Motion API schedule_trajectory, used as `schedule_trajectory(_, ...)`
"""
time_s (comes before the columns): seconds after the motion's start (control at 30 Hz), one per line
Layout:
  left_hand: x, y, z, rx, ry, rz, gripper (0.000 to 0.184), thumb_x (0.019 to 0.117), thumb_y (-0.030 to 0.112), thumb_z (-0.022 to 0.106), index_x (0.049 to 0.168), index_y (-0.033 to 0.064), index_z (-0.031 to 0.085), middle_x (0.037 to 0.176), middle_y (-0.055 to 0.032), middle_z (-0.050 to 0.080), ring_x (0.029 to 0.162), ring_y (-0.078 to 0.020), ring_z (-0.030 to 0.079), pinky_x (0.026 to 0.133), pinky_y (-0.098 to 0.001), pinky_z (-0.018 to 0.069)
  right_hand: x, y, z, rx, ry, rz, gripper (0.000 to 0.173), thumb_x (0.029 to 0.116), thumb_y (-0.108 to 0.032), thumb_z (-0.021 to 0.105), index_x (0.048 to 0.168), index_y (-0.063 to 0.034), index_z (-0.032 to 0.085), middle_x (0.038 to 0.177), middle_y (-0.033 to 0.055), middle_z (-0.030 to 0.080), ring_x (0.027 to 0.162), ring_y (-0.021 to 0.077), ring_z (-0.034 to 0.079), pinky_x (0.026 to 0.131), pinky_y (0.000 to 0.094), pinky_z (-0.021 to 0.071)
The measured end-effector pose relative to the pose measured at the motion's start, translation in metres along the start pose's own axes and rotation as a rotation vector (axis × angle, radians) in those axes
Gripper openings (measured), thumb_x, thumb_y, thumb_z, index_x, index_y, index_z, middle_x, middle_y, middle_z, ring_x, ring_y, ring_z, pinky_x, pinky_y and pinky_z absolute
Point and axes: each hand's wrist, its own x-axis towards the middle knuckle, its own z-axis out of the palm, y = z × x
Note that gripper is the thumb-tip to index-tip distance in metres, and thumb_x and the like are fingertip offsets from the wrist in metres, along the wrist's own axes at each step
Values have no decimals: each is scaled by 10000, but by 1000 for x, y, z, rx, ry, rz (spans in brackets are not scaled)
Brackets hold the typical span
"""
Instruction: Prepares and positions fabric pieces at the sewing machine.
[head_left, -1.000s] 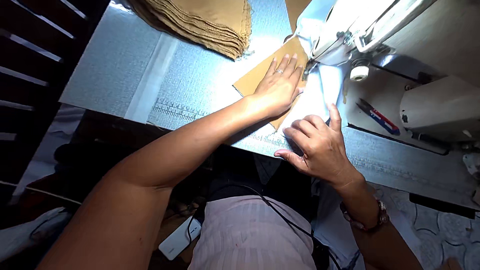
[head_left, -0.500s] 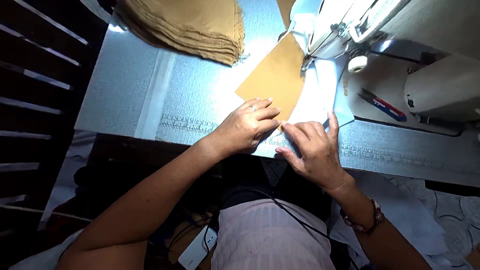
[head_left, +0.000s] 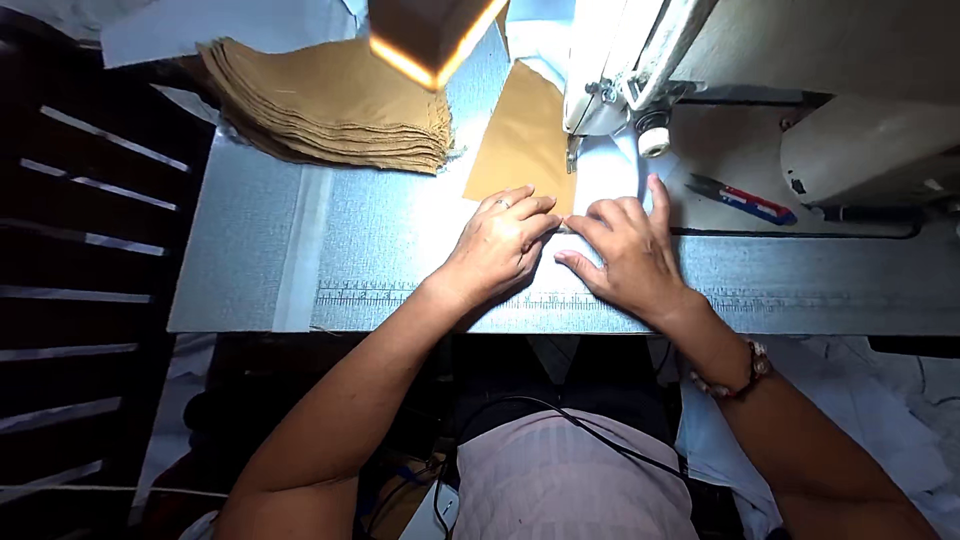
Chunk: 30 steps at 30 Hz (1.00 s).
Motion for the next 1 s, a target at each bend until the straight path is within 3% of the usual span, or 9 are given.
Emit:
schedule_trajectory(0.07,9,-2,0,5,-20,-30,347,992,103,461,1178,67,752,1338,-154,677,1326,-406,572,1114,-568,409,3,2,-2,0,-20,18,489,1007,-490,540,1196,-87,740,1027,151,669,1054,397,629,1124,766,172)
schedule_trajectory(0.23,28,-12,3,38,-38,-89,365,1000,101,448,1217,59,738,1380,-149,652,1348,-422,545,1125,-586,384,-31,-14,0,29,11,30,583,1006,-561,483,1345,-125,672,1401,182,612,1394,447,478,1166,769,131)
schedule_trajectory(0.37,42,-19,3,44,-60,-124,383,1007,105,425,1235,49,728,1400,-166,634,1362,-423,530,1135,-590,369,-95,-32,-8,90,84,22,496,1051,-536,444,1260,-179,717,1353,141,655,1398,391,499,1166,731,216)
schedule_trajectory(0.53,53,-26,6,43,-57,-160,410,991,70,413,1269,47,712,1434,-164,609,1393,-418,501,1178,-564,330,-159,-35,-32,85,129,130,458,1064,-542,419,1250,-211,675,1290,98,668,1349,291,539,1199,578,264)
schedule_trajectory(0.7,40,14,-2,175,-259,-240,436,1068,170,408,1466,51,540,1542,-190,493,1443,-456,423,1151,-670,306,-220,-34,-44,74,195,265,392,1075,-495,439,1249,-211,645,1283,64,633,1354,213,512,1212,459,269)
schedule_trajectory(0.77,28,51,-1,122,-238,-113,375,1039,140,477,1370,30,616,1371,-200,630,1301,-427,572,1071,-624,425,-249,-34,-45,53,219,376,361,1078,-449,468,1196,-184,682,1221,87,666,1287,234,561,1183,432,319)
schedule_trajectory(0.87,9,106,22,-188,-252,153,282,1005,189,546,1150,53,746,1006,-130,727,931,-288,697,790,-468,565,-297,-35,-51,-9,204,583,319,1059,-340,532,1108,-113,751,1096,159,724,1101,315,666,1045,460,471)
schedule_trajectory(0.93,0,134,52,-446,-416,235,257,1005,223,569,1093,89,770,933,-66,728,837,-176,698,750,-358,577,-338,-33,-57,-60,187,728,284,1010,-244,585,1063,-49,786,1073,198,739,1020,367,693,939,509,524)
schedule_trajectory(1.0,-5,152,89,-596,-574,280,238,995,201,585,1062,78,777,911,-72,732,798,-162,708,726,-342,588,-380,-33,-68,-85,174,933,265,986,-161,605,1104,15,763,1111,245,716,1038,427,679,933,571,516)
